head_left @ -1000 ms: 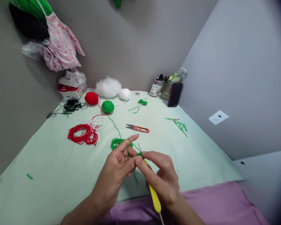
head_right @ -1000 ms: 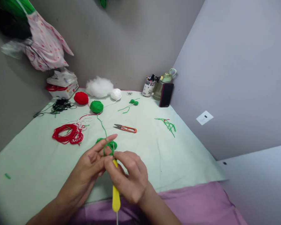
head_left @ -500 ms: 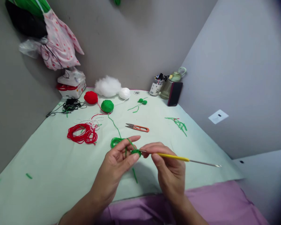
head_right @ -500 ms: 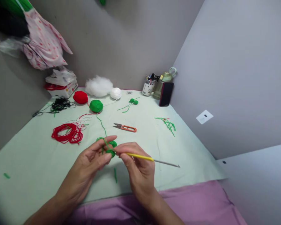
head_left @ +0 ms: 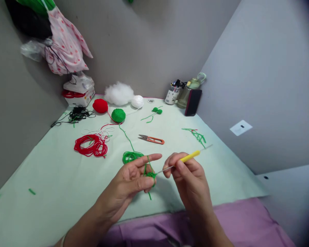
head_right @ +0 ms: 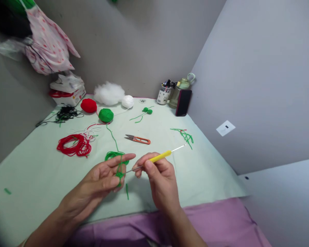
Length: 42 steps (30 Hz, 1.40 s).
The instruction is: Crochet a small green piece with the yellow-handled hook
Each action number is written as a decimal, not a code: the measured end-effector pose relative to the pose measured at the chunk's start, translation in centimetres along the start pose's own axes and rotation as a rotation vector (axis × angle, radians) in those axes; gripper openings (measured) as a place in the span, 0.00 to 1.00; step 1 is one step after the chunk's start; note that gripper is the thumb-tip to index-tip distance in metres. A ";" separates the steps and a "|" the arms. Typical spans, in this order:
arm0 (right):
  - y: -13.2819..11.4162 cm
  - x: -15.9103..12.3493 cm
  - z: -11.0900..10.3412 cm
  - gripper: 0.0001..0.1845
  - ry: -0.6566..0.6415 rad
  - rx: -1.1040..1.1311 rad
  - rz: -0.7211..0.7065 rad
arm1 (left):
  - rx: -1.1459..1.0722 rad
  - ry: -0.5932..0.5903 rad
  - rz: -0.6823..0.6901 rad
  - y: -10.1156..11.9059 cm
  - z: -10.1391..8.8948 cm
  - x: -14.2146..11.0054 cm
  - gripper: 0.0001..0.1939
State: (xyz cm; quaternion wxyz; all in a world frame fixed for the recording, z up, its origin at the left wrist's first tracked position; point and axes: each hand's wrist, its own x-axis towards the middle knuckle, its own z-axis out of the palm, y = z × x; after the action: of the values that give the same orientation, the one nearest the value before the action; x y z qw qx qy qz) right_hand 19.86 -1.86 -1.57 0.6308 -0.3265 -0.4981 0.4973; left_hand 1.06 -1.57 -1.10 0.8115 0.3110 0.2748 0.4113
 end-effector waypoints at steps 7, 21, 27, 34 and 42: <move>0.6 -0.8 0.9 0.07 0.013 -0.180 -0.165 | 0.162 0.199 0.171 -1.6 0.5 0.2 0.27; 1.8 -1.8 0.3 0.23 -0.093 -0.802 -0.592 | -0.069 0.252 0.076 -1.4 1.1 0.7 0.27; 1.1 -0.9 0.9 0.11 0.071 -0.407 -0.293 | -0.058 0.329 0.186 -1.2 1.0 0.7 0.28; 1.4 -1.2 1.6 0.12 0.054 -0.525 -0.400 | -0.035 0.281 0.129 -2.0 1.8 0.6 0.34; 1.4 -0.6 -0.1 0.08 0.117 -0.276 -0.237 | -0.066 0.259 0.053 -0.7 0.9 0.6 0.33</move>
State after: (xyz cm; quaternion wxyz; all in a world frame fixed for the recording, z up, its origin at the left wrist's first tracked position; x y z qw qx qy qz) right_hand 19.48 -2.02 -3.07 0.6621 -0.3773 -0.5590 0.3268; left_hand 2.31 -1.67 -1.12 0.7680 0.2358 0.3553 0.4779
